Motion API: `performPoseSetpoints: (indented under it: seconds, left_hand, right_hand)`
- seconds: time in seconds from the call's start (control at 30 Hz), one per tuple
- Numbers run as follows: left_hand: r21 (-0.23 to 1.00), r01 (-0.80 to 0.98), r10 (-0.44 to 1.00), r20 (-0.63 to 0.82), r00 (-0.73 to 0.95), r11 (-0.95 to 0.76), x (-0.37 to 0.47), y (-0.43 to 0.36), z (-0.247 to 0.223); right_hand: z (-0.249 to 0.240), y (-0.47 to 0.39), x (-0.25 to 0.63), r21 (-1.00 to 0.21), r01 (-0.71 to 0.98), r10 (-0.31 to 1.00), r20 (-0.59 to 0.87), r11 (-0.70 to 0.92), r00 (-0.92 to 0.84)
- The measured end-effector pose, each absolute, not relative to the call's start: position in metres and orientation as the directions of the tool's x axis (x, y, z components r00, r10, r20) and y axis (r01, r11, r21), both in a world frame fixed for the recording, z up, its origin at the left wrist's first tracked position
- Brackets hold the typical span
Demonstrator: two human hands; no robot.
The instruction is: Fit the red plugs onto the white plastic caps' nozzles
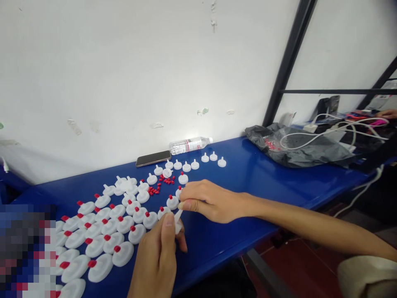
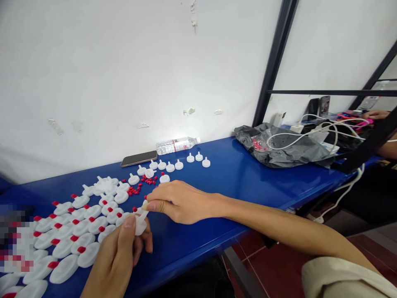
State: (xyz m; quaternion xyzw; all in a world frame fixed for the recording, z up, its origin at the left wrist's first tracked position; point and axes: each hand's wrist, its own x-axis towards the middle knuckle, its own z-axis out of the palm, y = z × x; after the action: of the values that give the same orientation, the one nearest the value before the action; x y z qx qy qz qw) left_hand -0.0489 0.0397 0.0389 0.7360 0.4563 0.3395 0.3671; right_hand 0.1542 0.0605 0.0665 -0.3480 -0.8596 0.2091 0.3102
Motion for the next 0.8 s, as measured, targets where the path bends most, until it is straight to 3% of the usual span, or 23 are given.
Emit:
performPoseSetpoints:
  seconds: [0.37, 0.6, 0.8]
  left_hand:
    - [0.837, 0.446, 0.928, 0.175, 0.330, -0.317, -0.041, 0.034, 0.044]
    - [0.748, 0.561, 0.927, 0.205, 0.313, -0.355, -0.038, 0.035, 0.032]
    - [0.597, 0.633, 0.870, 0.345, 0.352, -0.492, -0.043, 0.037, 0.017]
  right_hand:
    - [0.065, 0.060, 0.155, -0.641, 0.417, 0.717, 0.317, 0.644, -0.620]
    - [0.061, 0.059, 0.157, -0.616, 0.481, 0.731, 0.242, 0.624, -0.638]
    - [0.055, 0.059, 0.152, -0.617, 0.482, 0.731, 0.240, 0.623, -0.638]
